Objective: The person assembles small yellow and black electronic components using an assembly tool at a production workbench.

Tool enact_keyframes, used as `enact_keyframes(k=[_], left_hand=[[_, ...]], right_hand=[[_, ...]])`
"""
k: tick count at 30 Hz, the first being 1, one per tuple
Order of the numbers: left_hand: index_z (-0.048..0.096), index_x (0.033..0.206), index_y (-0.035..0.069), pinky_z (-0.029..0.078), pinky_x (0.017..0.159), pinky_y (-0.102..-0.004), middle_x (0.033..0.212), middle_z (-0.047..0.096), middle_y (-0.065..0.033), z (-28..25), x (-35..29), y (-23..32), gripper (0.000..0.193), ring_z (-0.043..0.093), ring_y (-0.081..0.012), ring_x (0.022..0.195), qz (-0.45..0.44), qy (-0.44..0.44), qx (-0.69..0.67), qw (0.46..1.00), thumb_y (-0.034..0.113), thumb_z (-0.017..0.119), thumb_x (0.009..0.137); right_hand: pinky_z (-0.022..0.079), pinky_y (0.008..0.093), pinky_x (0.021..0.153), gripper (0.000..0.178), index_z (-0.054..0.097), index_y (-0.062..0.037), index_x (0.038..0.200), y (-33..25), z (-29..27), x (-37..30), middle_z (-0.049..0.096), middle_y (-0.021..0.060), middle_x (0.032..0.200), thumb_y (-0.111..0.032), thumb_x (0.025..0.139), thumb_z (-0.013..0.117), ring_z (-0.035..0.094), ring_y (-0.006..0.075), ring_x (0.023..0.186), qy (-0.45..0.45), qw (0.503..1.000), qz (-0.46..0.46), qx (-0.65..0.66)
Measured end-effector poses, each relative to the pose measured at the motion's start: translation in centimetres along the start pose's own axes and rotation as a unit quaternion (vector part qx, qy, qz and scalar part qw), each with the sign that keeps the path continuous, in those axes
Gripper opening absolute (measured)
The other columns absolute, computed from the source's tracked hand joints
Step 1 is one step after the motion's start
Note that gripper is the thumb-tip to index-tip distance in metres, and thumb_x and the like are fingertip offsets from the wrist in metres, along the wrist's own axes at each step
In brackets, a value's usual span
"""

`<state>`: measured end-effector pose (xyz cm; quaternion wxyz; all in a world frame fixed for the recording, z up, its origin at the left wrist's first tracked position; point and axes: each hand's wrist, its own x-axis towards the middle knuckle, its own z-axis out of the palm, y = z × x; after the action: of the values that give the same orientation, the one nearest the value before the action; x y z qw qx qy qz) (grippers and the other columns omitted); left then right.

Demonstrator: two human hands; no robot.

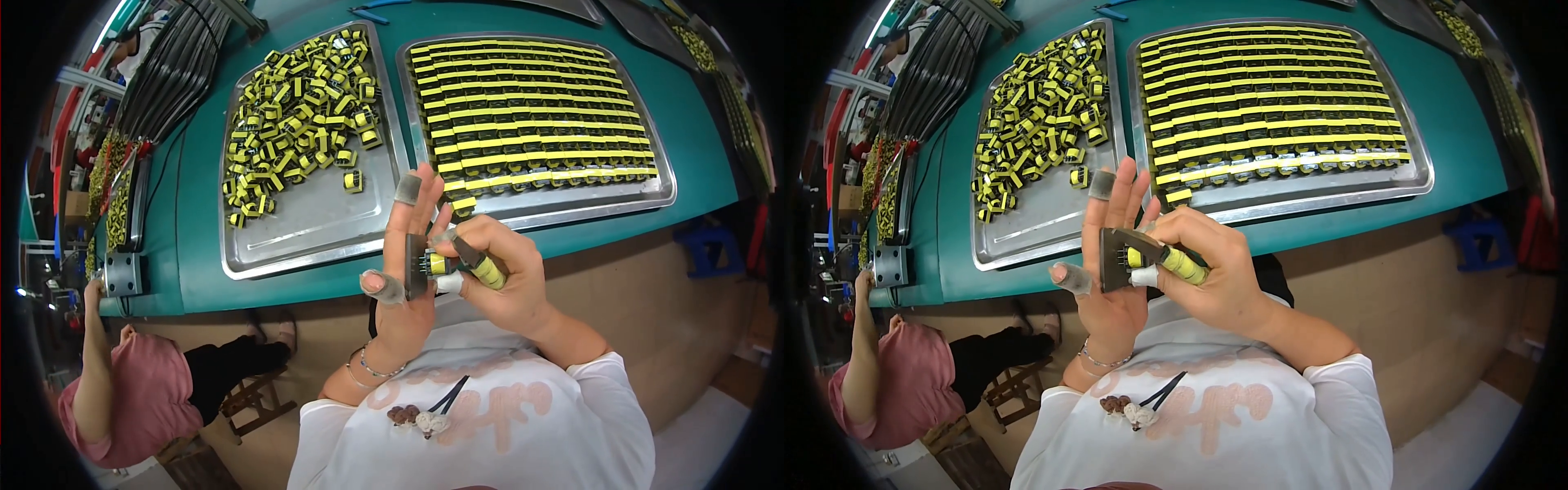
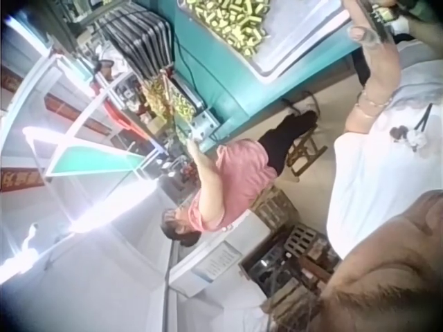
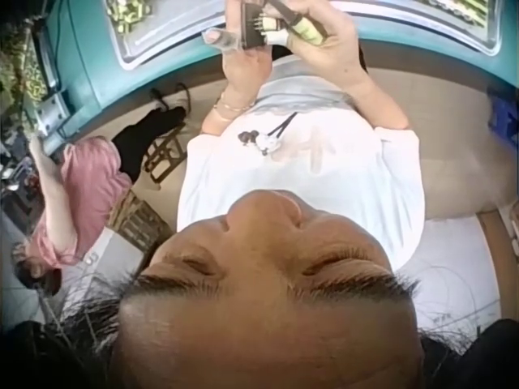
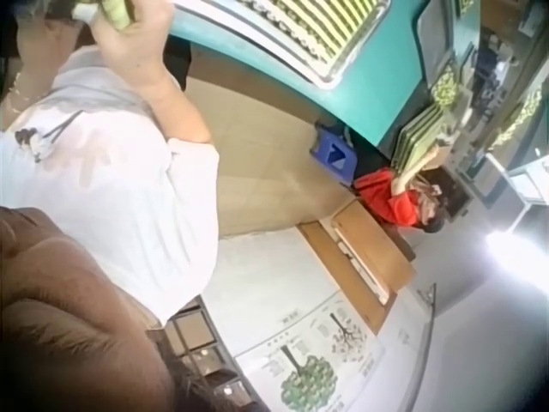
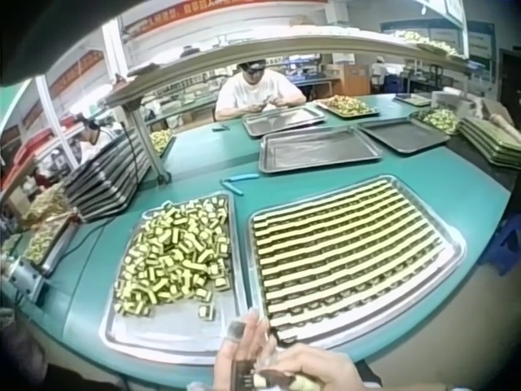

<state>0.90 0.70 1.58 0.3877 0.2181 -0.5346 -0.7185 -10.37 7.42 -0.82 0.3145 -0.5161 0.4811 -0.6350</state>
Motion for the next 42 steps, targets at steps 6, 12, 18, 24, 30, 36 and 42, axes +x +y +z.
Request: enact_keyframes(k=[6,12,18,24,30,36,42], left_hand=[[0.012,0.149,0.001,0.015,0.116,-0.0458,0.155,0.016,-0.0161,0.0,0.1,0.1,0.118,0.018,-0.031,0.143,-0.036,0.0,-0.034,0.999,0.089,0.028,0.072],[0.014,0.148,0.0,0.018,0.115,-0.0466,0.152,0.021,-0.0217,-0.2,0.1,-0.4,0.102,0.023,-0.0348,0.141,0.002,0.008,-0.005,1.0,0.08,0.02,0.084],[0.015,0.148,0.002,0.015,0.116,-0.0473,0.153,0.021,-0.021,-0.4,0.1,-0.2,0.112,0.021,-0.0328,0.142,-0.009,0.0,0.041,0.999,0.087,0.023,0.076],[0.017,0.149,0.002,0.015,0.115,-0.0464,0.153,0.021,-0.0202,-0.1,0.2,0.5,0.127,0.02,-0.0291,0.143,-0.049,-0.019,0.099,0.994,0.096,0.027,0.063],[0.017,0.148,0.002,0.014,0.115,-0.0464,0.153,0.022,-0.0204,-0.3,0.1,0.4,0.13,0.019,-0.0296,0.143,-0.036,-0.022,0.152,0.987,0.097,0.027,0.06],[0.02,0.147,0.002,0.023,0.113,-0.0474,0.151,0.025,-0.0225,-0.3,-0.1,0.4,0.116,0.025,-0.0352,0.14,-0.038,-0.019,0.089,0.995,0.088,0.037,0.071],[0.014,0.149,0.005,0.023,0.113,-0.044,0.154,0.018,-0.0197,-1.8,-0.6,-0.3,0.096,0.022,-0.0346,0.141,-0.091,-0.163,-0.129,0.974,0.073,0.035,0.085]], right_hand=[[0.047,0.0303,0.082,0.04,0.062,0.0029,0.099,0.0,0.1,-0.1,0.063,0.0128,0.097,0.016,0.063,0.054,0.061,0.0194,0.09,0.006,0.999,0.022,0.023],[0.051,0.0309,0.069,0.035,0.063,-0.0011,0.092,-0.7,0.1,0.5,0.066,0.0104,0.092,0.012,0.06,0.066,0.063,0.0247,0.079,0.01,0.992,-0.064,-0.106],[0.05,0.0299,0.071,0.041,0.065,0.0011,0.096,-0.3,0.1,0.3,0.065,0.0125,0.089,0.013,0.057,0.06,0.064,0.0229,0.08,0.002,0.994,-0.06,-0.087],[0.05,0.0301,0.07,0.044,0.066,0.0004,0.097,-0.2,0.0,0.4,0.066,0.012,0.089,0.013,0.055,0.061,0.064,0.0238,0.079,-0.002,0.994,-0.061,-0.089],[0.051,0.0313,0.069,0.044,0.066,0.0002,0.096,-0.3,0.3,0.1,0.066,0.0124,0.091,0.011,0.054,0.063,0.064,0.0251,0.078,0.011,0.985,-0.102,-0.142],[0.05,0.0317,0.067,0.048,0.067,-0.0027,0.098,-0.6,-0.7,0.8,0.063,0.0107,0.094,0.008,0.051,0.066,0.062,0.0254,0.078,-0.024,0.983,-0.103,-0.152],[0.041,0.029,0.053,0.037,0.07,-0.0069,0.097,0.1,-1.7,1.1,0.06,0.0058,0.096,-0.003,0.061,0.074,0.052,0.0181,0.064,-0.053,0.908,-0.322,-0.264]])
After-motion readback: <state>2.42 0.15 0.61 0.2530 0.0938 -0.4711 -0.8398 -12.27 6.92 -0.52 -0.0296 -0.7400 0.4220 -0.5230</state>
